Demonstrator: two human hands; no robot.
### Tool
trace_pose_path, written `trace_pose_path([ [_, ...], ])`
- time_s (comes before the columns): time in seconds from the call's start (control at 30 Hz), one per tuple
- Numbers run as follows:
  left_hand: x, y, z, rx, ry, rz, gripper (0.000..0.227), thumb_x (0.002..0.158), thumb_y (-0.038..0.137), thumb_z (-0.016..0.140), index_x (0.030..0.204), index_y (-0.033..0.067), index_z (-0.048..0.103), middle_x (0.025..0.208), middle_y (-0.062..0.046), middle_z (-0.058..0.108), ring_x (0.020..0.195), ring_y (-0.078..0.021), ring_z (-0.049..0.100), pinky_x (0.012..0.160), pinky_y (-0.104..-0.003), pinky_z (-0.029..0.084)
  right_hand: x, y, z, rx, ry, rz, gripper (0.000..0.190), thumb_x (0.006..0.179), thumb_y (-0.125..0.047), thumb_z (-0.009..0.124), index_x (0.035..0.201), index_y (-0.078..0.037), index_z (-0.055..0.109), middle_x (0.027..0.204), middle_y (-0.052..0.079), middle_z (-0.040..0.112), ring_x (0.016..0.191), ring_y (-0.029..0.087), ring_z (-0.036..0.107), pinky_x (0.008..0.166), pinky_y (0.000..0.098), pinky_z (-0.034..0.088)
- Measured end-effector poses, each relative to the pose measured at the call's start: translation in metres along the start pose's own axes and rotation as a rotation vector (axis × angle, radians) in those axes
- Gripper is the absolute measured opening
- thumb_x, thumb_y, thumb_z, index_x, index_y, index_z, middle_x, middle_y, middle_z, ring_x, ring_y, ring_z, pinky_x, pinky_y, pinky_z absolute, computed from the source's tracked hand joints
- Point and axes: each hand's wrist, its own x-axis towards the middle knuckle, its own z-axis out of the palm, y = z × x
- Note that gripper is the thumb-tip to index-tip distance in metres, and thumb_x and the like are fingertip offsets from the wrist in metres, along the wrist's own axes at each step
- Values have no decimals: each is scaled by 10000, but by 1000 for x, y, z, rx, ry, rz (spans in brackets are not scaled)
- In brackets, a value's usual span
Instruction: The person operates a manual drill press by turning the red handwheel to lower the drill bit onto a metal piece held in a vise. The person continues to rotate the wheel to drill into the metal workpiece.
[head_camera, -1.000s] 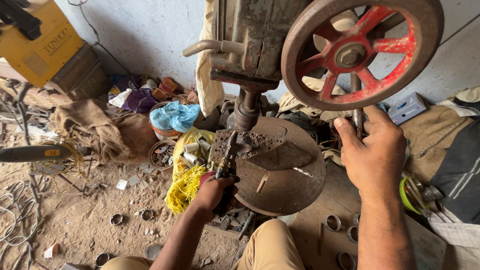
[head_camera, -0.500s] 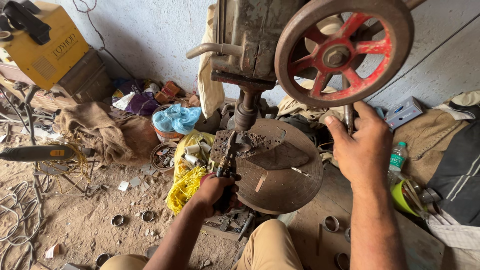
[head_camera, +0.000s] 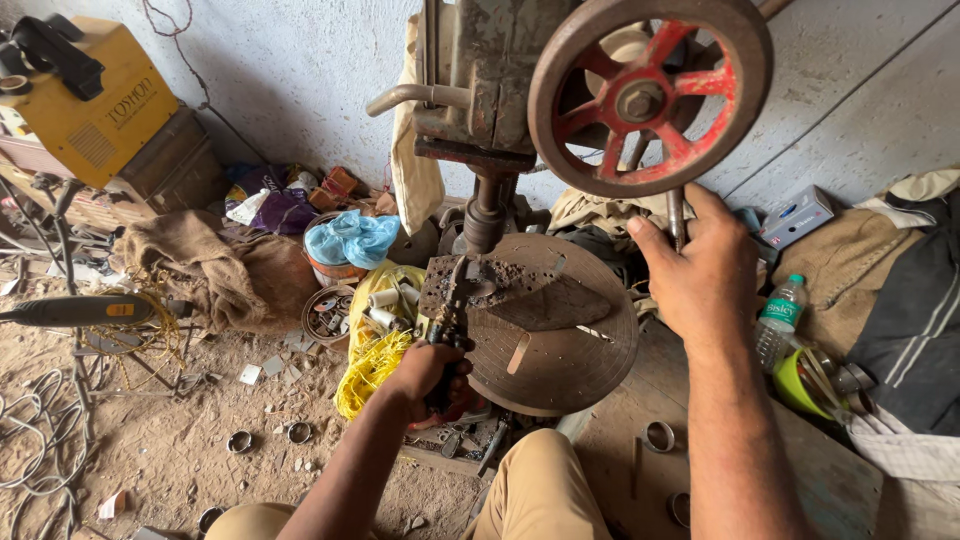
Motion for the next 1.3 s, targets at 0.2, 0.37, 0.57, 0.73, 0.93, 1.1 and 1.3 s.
trace_pose_path([
  [0.2,11,-5,-4,-100,-72,25,149,985,110,450,1058,46,563,693,-18,495,547,-129,428,492,-304,404,0,2,-1,-10,-14,40,360,875,-174,804,1178,-22,684,990,163,768,927,327,745,789,445,539],
  [0.37,10,-6,-3,-118,-106,13,211,972,103,451,1144,49,559,678,-1,452,543,-123,406,486,-284,377,1,5,-1,-20,-8,29,347,860,-171,822,1137,-12,687,993,170,762,916,332,740,799,455,540],
  [0.57,10,-4,0,-110,-95,10,223,983,93,453,1169,46,566,689,5,461,558,-103,410,483,-254,366,1,4,-1,18,-4,-18,355,856,-164,814,1156,-21,692,999,144,769,932,321,745,809,452,543],
  [0.73,9,-3,3,-118,-109,16,213,983,88,452,1165,59,559,682,16,447,555,-94,401,472,-245,352,1,3,-1,-50,-14,80,243,961,-140,697,1171,-18,690,931,199,741,862,355,737,761,471,535],
  [0.93,0,-2,8,-95,-67,24,244,962,49,446,1184,45,546,679,15,454,543,-99,400,470,-255,348,-2,11,7,-81,87,-58,267,999,-89,644,1250,-18,698,945,256,711,860,411,699,719,484,524],
  [1.1,-2,-1,13,-93,-56,17,256,947,54,449,1180,62,554,649,30,432,527,-99,390,460,-257,334,-4,15,10,2,95,35,281,1007,-105,620,1273,-54,695,897,233,712,757,374,710,705,466,523],
  [1.3,-1,-2,12,-99,-55,12,238,950,62,445,1160,81,553,635,39,407,517,-96,379,458,-255,327,-4,13,8,-47,91,-12,255,991,-136,704,1221,-28,701,895,228,718,794,383,713,692,464,517],
])
